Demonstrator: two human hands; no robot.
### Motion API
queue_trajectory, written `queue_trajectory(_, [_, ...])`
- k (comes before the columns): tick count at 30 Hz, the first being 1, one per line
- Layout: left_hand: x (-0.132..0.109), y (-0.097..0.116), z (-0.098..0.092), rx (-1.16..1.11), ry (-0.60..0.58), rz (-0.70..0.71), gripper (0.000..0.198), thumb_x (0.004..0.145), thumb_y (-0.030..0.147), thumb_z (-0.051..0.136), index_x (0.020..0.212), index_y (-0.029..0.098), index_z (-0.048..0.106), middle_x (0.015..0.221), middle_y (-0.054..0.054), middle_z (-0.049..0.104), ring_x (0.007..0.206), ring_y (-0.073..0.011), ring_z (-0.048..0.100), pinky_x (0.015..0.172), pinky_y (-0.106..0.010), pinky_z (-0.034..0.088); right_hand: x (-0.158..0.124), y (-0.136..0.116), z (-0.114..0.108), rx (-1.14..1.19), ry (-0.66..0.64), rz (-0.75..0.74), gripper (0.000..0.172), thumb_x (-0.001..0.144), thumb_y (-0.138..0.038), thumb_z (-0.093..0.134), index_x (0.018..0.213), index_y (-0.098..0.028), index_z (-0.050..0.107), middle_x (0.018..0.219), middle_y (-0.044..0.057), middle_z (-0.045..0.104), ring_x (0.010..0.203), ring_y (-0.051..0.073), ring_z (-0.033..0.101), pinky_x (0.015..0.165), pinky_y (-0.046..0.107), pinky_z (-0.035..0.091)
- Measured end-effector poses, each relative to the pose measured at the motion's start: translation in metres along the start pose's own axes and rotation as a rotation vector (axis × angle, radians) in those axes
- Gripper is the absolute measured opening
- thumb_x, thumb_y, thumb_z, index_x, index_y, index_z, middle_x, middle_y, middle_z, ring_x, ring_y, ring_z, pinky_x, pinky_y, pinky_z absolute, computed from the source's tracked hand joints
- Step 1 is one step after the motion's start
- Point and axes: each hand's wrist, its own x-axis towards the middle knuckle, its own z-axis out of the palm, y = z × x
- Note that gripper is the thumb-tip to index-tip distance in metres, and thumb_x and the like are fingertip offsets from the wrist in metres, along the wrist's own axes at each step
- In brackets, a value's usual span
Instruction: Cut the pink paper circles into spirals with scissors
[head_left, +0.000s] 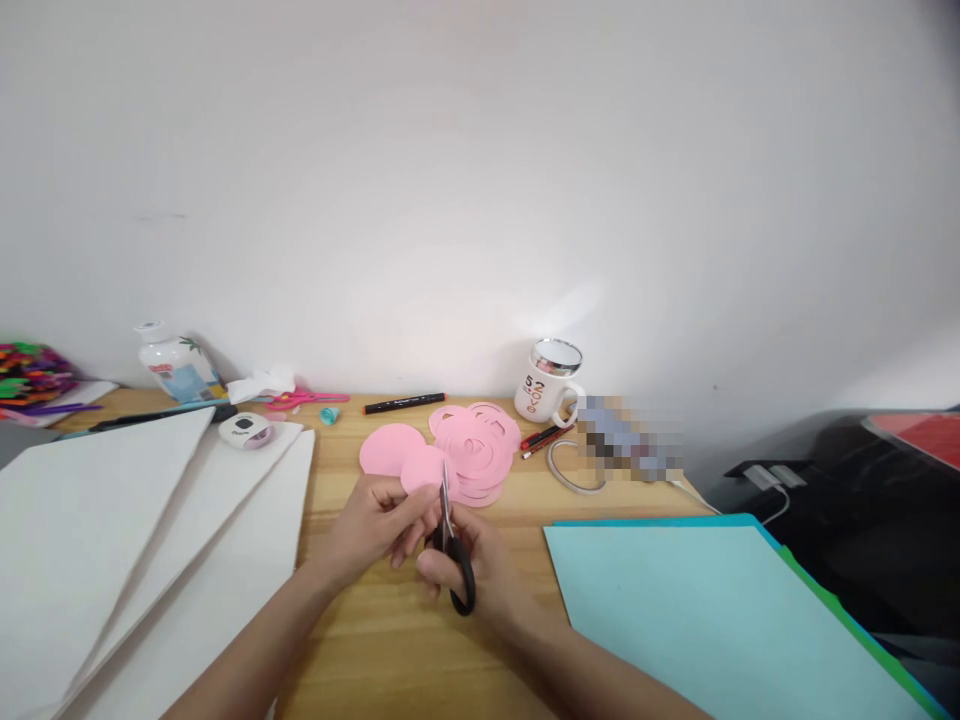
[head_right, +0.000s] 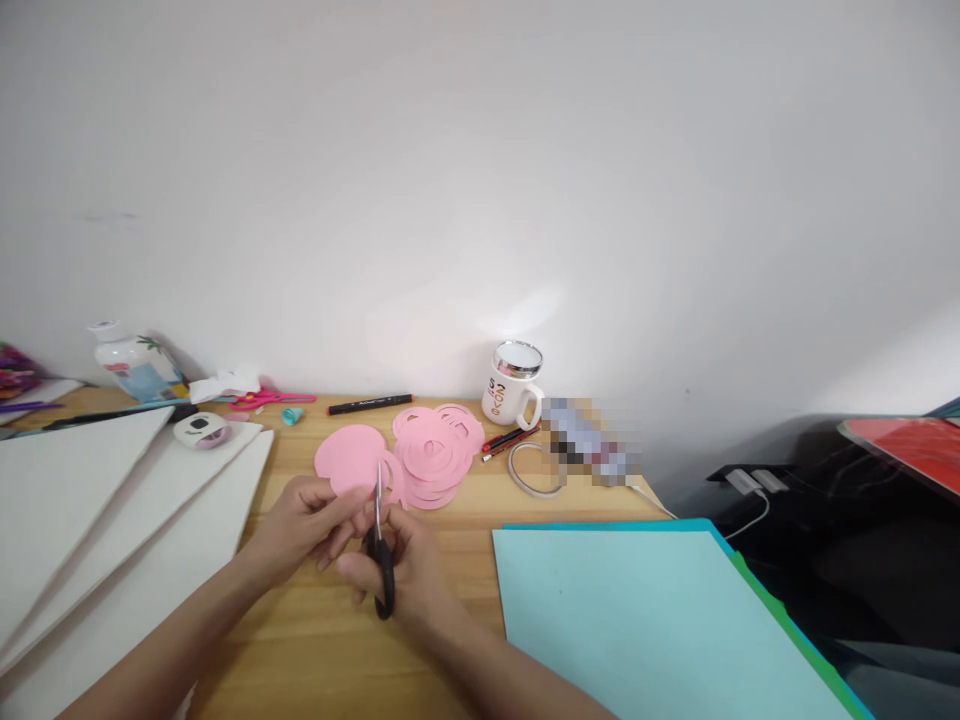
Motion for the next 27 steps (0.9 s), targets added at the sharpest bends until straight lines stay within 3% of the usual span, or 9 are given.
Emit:
queue_trajectory(6, [0.0002,0.0019,0.0005,-0.032,-0.058,-0.014,0.038,0.076,0.041,0.054,0.05,0.013,0.056,0.029,0.006,0.044,0.025,-0.0031,0.033,0.031,-0.014,0.025,0.0015,0.0026,-0.005,0.013,0.016,-0.045,0.041,0.058,-0.043,0.076,0.074,-0.017,0.047,0.059,-0.005,0.046,0.05,0.007,0.038,0.047,0.019,0.033])
queue_trajectory(27, [0.0,0.004,-0.0062,-0.029,0.007,0.025,0.039,0.078,0.044,0.053,0.055,0.013,0.056,0.032,0.006,0.044,0.025,-0.0034,0.035,0.029,-0.014,0.023,-0.0001,0.0,-0.0026,-0.104,0.101,0.047,0.036,0.06,-0.045,0.069,0.071,-0.02,0.047,0.047,-0.009,0.045,0.038,0.007,0.04,0.037,0.019,0.034])
